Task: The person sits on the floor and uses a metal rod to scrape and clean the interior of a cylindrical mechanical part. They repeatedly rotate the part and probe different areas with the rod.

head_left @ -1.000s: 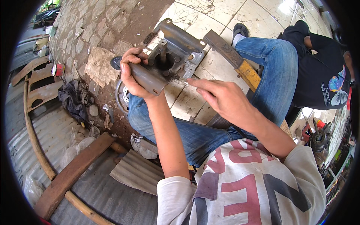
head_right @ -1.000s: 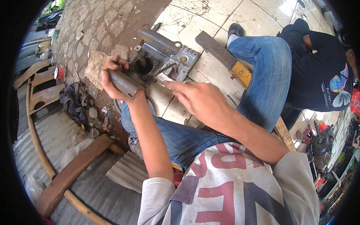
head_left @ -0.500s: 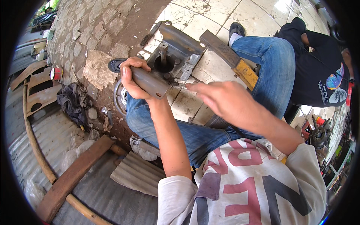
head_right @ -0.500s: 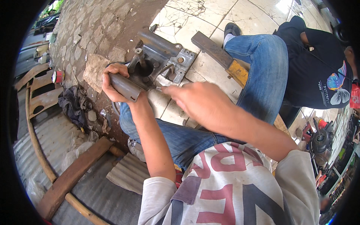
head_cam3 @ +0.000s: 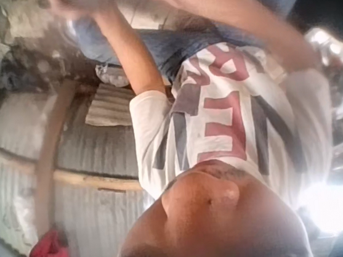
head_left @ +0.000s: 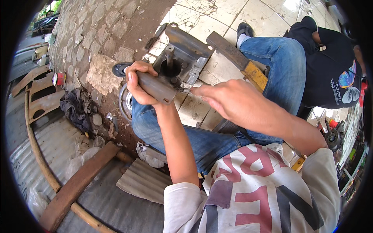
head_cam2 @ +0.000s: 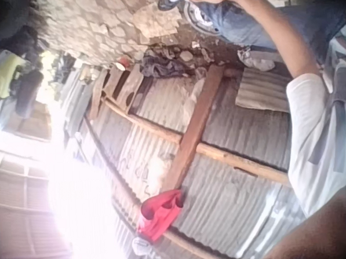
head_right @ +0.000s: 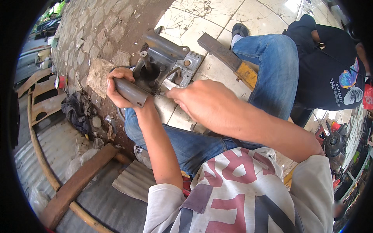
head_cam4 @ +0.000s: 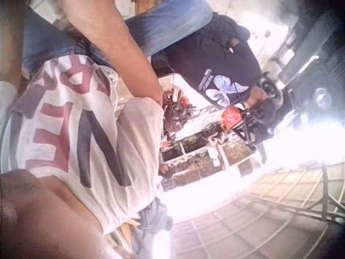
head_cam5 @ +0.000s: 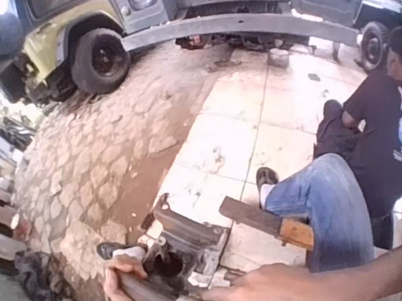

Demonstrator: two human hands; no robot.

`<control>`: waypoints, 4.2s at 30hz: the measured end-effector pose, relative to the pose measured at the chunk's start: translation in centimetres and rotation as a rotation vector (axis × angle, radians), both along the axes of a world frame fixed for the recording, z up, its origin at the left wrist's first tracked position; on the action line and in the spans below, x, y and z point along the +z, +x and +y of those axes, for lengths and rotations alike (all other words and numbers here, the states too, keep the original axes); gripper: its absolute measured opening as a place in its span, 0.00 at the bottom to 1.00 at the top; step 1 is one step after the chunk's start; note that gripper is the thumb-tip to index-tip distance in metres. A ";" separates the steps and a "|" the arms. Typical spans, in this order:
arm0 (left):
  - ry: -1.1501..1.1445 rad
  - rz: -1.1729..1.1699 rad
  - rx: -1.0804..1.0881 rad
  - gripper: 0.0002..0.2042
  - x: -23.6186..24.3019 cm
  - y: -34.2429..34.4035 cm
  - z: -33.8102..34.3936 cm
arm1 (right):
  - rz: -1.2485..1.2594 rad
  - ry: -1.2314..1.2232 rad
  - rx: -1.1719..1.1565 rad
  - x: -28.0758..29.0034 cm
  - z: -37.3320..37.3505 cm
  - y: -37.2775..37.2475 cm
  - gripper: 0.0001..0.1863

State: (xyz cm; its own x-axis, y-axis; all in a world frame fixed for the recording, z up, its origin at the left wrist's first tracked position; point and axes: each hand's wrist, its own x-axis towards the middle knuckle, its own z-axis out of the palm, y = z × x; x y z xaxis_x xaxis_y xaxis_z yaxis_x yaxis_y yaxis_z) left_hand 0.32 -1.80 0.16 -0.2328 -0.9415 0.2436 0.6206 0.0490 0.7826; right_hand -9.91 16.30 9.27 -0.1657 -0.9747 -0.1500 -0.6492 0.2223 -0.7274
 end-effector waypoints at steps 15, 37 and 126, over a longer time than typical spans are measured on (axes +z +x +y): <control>-0.119 0.028 -0.104 0.16 -0.2 0.4 0.2 | -0.010 -0.060 -0.041 -2.1 0.5 -3.6 0.15; 0.061 -0.434 -0.084 0.14 3.8 -0.4 -1.2 | 0.026 -0.140 0.250 -2.6 -5.6 -9.0 0.15; 0.208 -0.464 -0.045 0.20 2.9 -0.2 -3.2 | -0.012 -0.133 0.043 -8.0 -7.8 -5.3 0.18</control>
